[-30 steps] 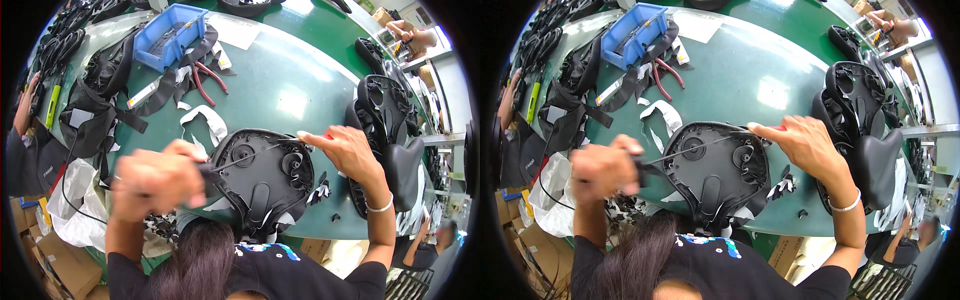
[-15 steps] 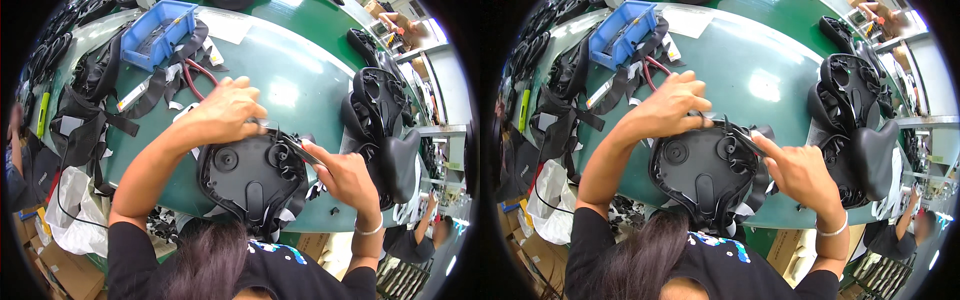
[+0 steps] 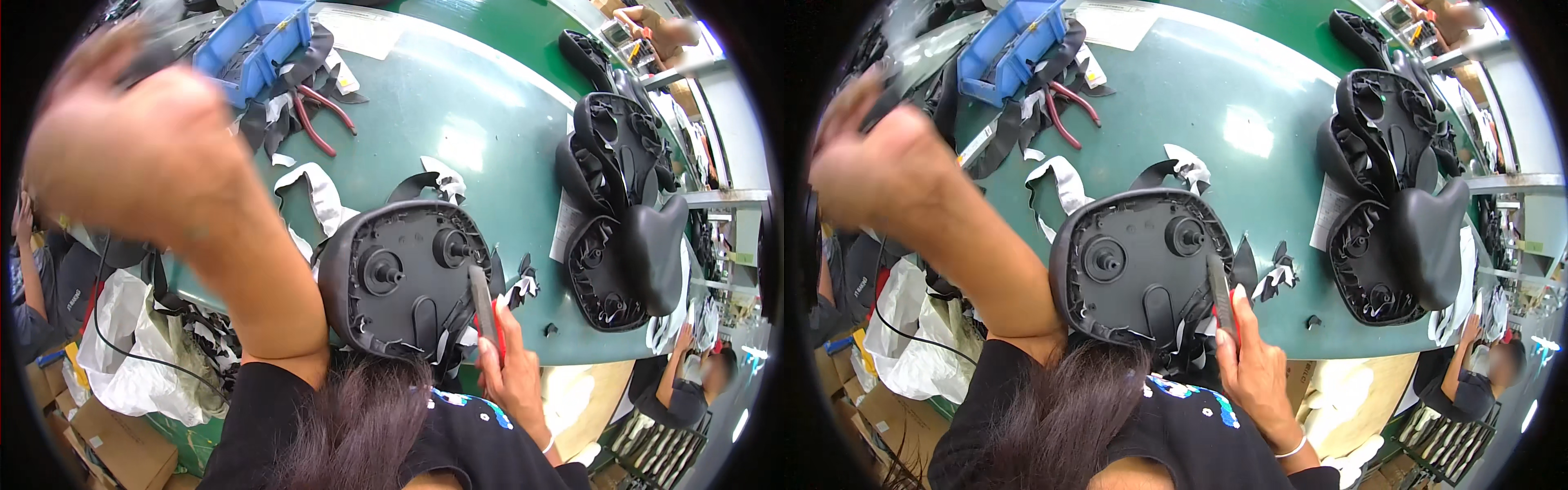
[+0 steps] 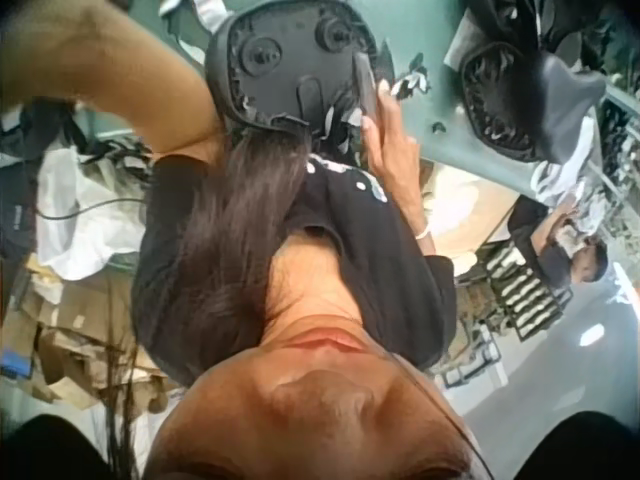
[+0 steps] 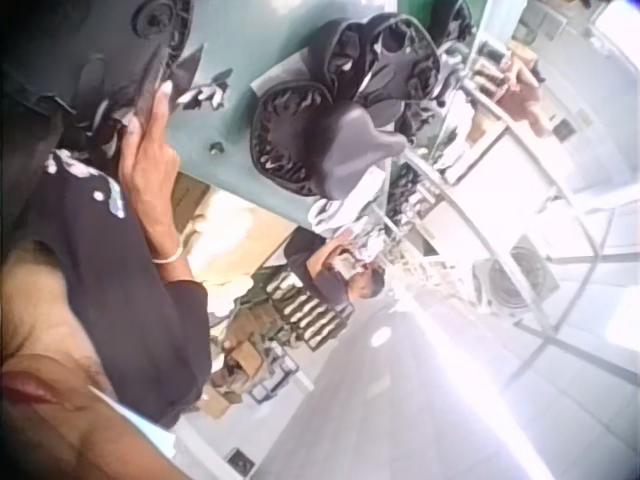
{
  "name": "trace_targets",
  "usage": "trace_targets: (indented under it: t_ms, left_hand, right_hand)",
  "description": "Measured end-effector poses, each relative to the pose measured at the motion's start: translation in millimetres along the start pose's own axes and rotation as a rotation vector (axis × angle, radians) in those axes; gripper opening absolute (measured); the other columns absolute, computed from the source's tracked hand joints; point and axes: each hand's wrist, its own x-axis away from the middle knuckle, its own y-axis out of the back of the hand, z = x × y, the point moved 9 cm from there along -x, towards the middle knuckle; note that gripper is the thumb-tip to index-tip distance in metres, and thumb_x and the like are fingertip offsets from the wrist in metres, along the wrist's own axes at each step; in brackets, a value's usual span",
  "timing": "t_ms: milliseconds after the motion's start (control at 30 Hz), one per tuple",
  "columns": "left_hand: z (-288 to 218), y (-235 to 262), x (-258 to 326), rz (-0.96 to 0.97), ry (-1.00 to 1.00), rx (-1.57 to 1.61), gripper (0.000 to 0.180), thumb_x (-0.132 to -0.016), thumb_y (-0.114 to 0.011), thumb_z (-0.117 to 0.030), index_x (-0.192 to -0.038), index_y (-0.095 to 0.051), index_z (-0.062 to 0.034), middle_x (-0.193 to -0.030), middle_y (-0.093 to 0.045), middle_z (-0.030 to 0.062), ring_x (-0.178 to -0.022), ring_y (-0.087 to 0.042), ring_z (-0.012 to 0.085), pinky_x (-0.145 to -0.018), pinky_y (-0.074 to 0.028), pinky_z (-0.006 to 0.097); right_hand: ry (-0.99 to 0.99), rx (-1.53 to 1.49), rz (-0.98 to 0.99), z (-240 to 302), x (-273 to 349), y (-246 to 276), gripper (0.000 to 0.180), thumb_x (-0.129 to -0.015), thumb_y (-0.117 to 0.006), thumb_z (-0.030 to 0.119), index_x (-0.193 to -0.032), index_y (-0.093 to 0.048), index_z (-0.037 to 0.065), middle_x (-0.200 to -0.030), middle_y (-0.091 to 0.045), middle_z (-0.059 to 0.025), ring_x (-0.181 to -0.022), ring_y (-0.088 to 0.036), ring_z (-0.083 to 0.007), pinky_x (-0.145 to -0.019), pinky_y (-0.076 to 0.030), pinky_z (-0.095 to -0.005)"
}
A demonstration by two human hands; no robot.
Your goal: The person uses a red utility knife to trim excess black fabric from the underside of bicycle seats. They hold the seat with one hand and carefully cut along the edges with the other, removing small pieces of material. The person repeats this process on multiple seats, placing the finished items on the table.
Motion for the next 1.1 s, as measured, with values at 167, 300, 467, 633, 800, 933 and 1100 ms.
trace_targets:
  t_ms: [167, 300, 467, 633, 800, 933, 1100]
  left_hand:
    - [60.3, 2.7, 46.4, 0.37, 0.342, -1.019, 0.033, -0.078, -0.065, -0.031, -0.092, -0.058, -0.002, -0.07, -0.054, 0.0118, -0.064, -0.054, 0.024, -0.061, -0.045, 0.033]
    - [126.9, 47.0, 96.3, 0.807, 0.674, -1.13, 0.04, -0.08, -0.07, -0.034, -0.098, -0.063, 0.0013, -0.08, -0.062, 0.0071, -0.068, -0.057, 0.0183, -0.067, -0.046, 0.031]
    - [121.5, 86.3, 11.8, -0.193, 0.65, -0.623, 0.021, -0.092, -0.054, -0.022, -0.1, -0.059, -0.0033, -0.073, -0.057, 0.0019, -0.065, -0.055, 0.0133, -0.059, -0.045, 0.027]
    - [173.4, -40.2, 108.4, 1.438, 0.147, -0.765, 0.032, -0.081, -0.066, -0.02, -0.108, -0.056, -0.0056, -0.126, -0.051, 0.0199, -0.119, -0.047, 0.036, -0.101, -0.038, 0.039]
    - [176.2, 2.4, 32.1, 0.56, 0.389, -0.525, 0.034, -0.092, -0.059, -0.023, -0.072, -0.065, 0.0039, -0.088, -0.068, 0.014, -0.072, -0.063, 0.0169, -0.064, -0.049, 0.029]
    - [191.0, 25.7, 24.0, 0.415, 0.408, -0.756, 0.031, -0.092, -0.057, -0.016, -0.071, -0.063, 0.0052, -0.069, -0.063, 0.0101, -0.059, -0.057, 0.016, -0.055, -0.044, 0.027]
    - [188.3, 23.6, 16.4, 0.409, 0.379, -0.811, 0.028, -0.091, -0.059, -0.016, -0.072, -0.062, 0.0044, -0.064, -0.059, 0.0082, -0.055, -0.054, 0.0152, -0.052, -0.042, 0.029]
  right_hand:
    - [0.084, -0.272, -0.364, -26.9, -10.9, 27.7, 0.053, -0.078, -0.073, 0.011, -0.124, -0.049, 0.0, -0.081, -0.062, -0.0063, -0.067, -0.058, -0.0103, -0.062, -0.048, -0.0269]
    - [0.27, -0.351, -0.564, 10.8, -70.3, 82.9, 0.026, -0.078, -0.07, 0.006, -0.096, -0.051, 0.005, -0.073, -0.051, 0.002, -0.06, -0.048, -0.0052, -0.057, -0.04, -0.02]
    - [0.509, -0.41, -0.792, 45.2, -173.9, 151.3, 0.025, -0.081, -0.067, 0.009, -0.102, -0.054, 0.003, -0.079, -0.053, -0.0005, -0.062, -0.05, -0.007, -0.051, -0.042, -0.0236]
    - [0.509, -0.756, -0.81, 56.4, -341.8, 174.9, 0.038, -0.073, -0.066, 0.006, -0.109, -0.057, 0.001, -0.083, -0.059, -0.0042, -0.061, -0.056, -0.0116, -0.052, -0.047, -0.0271]
    - [0.241, -0.964, -1.044, -0.1, -484.0, 212.2, 0.048, -0.067, -0.071, 0.005, -0.114, -0.057, 0.002, -0.088, -0.063, -0.0086, -0.067, -0.06, -0.0176, -0.06, -0.051, -0.0319]
    - [0.016, -0.693, -1.271, -47.6, -526.6, 242.8, 0.056, -0.066, -0.074, 0.009, -0.12, -0.058, 0.01, -0.102, -0.068, -0.012, -0.093, -0.066, -0.0276, -0.085, -0.05, -0.0384]
    - [0.011, -0.658, -1.178, -44.3, -553.2, 250.0, 0.054, -0.069, -0.075, 0.017, -0.12, -0.058, 0.011, -0.096, -0.068, -0.0138, -0.079, -0.069, -0.026, -0.068, -0.055, -0.0353]
